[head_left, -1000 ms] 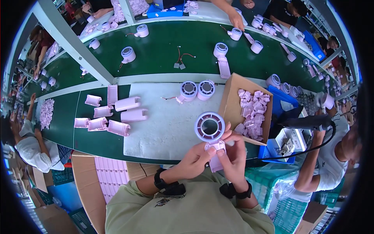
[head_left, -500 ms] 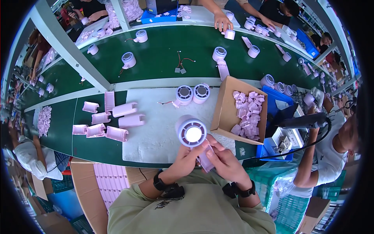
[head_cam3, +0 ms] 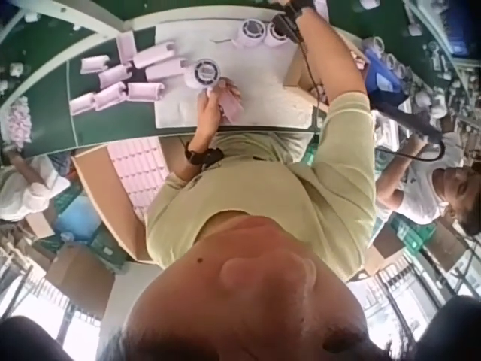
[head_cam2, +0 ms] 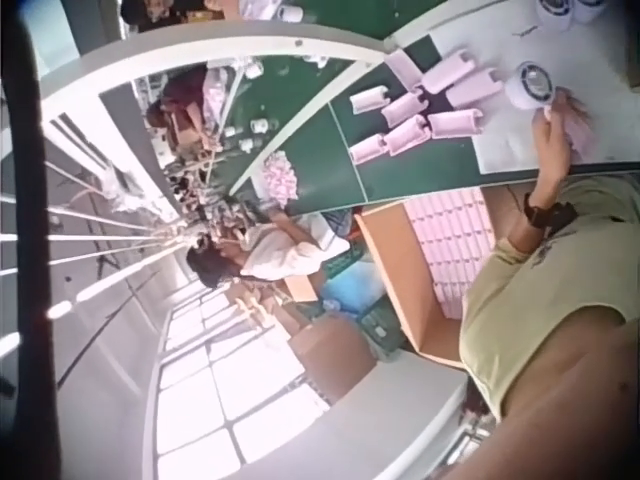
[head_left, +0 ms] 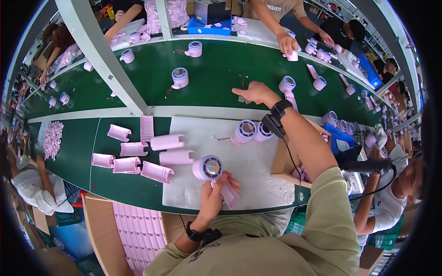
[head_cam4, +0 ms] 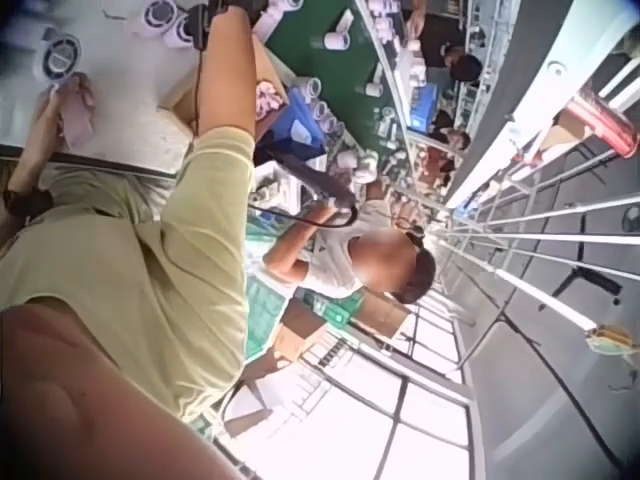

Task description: The person assembles handheld fans by fitting a fan motor into a plastic housing and snapping a small pink component into the joint. They then use a power screwdriver to drive a screw into the assembly before placing the fan onto the conveyor belt.

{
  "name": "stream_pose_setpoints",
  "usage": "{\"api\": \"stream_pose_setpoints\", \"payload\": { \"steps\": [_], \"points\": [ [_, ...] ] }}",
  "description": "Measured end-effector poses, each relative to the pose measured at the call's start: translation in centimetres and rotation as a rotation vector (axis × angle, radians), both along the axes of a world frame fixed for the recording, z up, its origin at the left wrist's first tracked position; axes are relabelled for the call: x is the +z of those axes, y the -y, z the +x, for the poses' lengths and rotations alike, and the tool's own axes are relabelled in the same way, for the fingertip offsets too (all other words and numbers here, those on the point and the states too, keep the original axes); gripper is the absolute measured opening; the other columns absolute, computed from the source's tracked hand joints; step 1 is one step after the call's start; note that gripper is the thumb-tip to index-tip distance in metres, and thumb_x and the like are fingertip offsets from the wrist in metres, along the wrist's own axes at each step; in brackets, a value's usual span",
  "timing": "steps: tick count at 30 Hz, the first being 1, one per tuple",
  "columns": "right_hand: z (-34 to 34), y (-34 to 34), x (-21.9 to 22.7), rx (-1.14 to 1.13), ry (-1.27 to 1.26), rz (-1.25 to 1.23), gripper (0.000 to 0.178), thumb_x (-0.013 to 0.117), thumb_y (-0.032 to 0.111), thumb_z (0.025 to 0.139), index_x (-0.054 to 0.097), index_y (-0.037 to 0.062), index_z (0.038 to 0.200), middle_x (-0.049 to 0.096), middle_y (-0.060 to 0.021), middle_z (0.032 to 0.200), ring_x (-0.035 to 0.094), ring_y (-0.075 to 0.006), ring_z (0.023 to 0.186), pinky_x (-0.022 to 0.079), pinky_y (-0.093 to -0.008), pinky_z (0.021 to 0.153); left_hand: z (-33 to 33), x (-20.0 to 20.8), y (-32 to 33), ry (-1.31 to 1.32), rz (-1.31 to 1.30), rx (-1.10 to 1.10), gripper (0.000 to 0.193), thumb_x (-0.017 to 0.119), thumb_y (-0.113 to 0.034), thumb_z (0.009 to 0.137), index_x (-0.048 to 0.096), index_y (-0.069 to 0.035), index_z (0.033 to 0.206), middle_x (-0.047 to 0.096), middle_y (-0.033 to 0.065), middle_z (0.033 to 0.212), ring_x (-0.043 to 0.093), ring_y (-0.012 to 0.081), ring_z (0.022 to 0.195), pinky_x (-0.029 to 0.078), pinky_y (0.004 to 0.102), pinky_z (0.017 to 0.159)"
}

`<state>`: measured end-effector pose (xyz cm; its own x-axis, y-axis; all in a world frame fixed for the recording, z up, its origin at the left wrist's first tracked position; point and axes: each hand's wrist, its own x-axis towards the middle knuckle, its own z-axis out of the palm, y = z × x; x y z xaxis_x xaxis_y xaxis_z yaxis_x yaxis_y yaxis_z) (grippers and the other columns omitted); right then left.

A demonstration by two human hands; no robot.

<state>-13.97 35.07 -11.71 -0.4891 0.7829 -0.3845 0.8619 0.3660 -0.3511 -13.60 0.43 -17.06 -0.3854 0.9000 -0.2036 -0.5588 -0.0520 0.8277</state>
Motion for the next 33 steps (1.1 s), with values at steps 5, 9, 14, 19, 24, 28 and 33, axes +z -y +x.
{"api": "stream_pose_setpoints", "payload": {
  "steps": [5,9,14,19,24,28,33],
  "points": [
    [-1.3,-4.3,-3.4,-0.034,-0.111,-0.157,0.029,0.071,0.025,0.084,0.068,-0.0024,0.075,0.066,-0.0086,0.068,0.063,-0.0139,0.059,0.055,-0.0257,0.055,-0.4,-0.4,-0.4,0.104,-0.055,-0.043,0.033,0.048,-0.028,0.102,0.056,0.003,0.107,0.067,0.0120,0.090,0.065,0.0191,0.080,0.052,0.0314,0.072],
    [-2.8,-3.0,-1.7,0.017,-0.087,-0.345,0.021,0.069,0.016,0.084,0.066,-0.0041,0.076,0.066,-0.0091,0.072,0.063,-0.0118,0.060,0.055,-0.0216,0.057,-1.4,-0.6,0.0,0.157,-0.052,-0.060,0.033,0.047,-0.029,0.102,0.055,0.003,0.108,0.067,0.0121,0.091,0.065,0.0191,0.081,0.052,0.0317,0.072],
    [-2.0,-11.3,3.0,-0.014,-0.293,-0.466,0.024,0.069,0.020,0.085,0.066,-0.0030,0.079,0.067,-0.0086,0.080,0.064,-0.0128,0.061,0.056,-0.0228,0.059,-0.8,-0.8,0.2,0.125,-0.045,-0.093,0.031,0.047,-0.027,0.102,0.055,0.003,0.109,0.067,0.0124,0.091,0.066,0.0196,0.082,0.052,0.0327,0.073],
    [-1.3,-19.1,11.9,-0.294,-0.321,0.487,0.046,0.065,0.040,0.087,0.066,-0.0063,0.087,0.067,-0.0135,0.077,0.068,-0.0181,0.063,0.054,-0.0259,0.054,-1.2,-0.8,-0.3,0.133,-0.044,-0.105,0.031,0.046,-0.027,0.102,0.055,0.002,0.108,0.067,0.0123,0.092,0.066,0.0206,0.081,0.053,0.0334,0.074],
    [-1.2,-16.3,4.2,0.005,-0.103,-0.055,0.067,0.063,0.058,0.084,0.064,-0.0087,0.093,0.068,-0.0168,0.091,0.068,-0.0191,0.061,0.056,-0.0275,0.050,-1.1,-0.9,-0.7,0.122,-0.041,-0.078,0.032,0.046,-0.028,0.101,0.056,0.002,0.108,0.067,0.0124,0.092,0.066,0.0211,0.081,0.054,0.0336,0.074],
    [-1.4,-5.2,1.1,0.025,0.118,-0.240,0.059,0.067,0.049,0.086,0.062,-0.0095,0.094,0.068,-0.0163,0.090,0.068,-0.0192,0.059,0.060,-0.0271,0.055,-1.1,-1.5,-0.9,0.171,0.005,-0.073,0.030,0.048,-0.026,0.102,0.055,0.002,0.109,0.067,0.0123,0.093,0.066,0.0198,0.082,0.053,0.0317,0.072],
    [-0.2,-4.8,-2.8,0.179,-0.214,-0.501,0.039,0.071,0.029,0.088,0.062,-0.0075,0.098,0.067,-0.0140,0.090,0.069,-0.0181,0.068,0.061,-0.0284,0.065,-1.0,-1.1,-0.6,0.152,0.009,-0.082,0.030,0.048,-0.026,0.102,0.055,0.002,0.109,0.067,0.0119,0.092,0.066,0.0194,0.082,0.053,0.0314,0.072]
  ]
}}
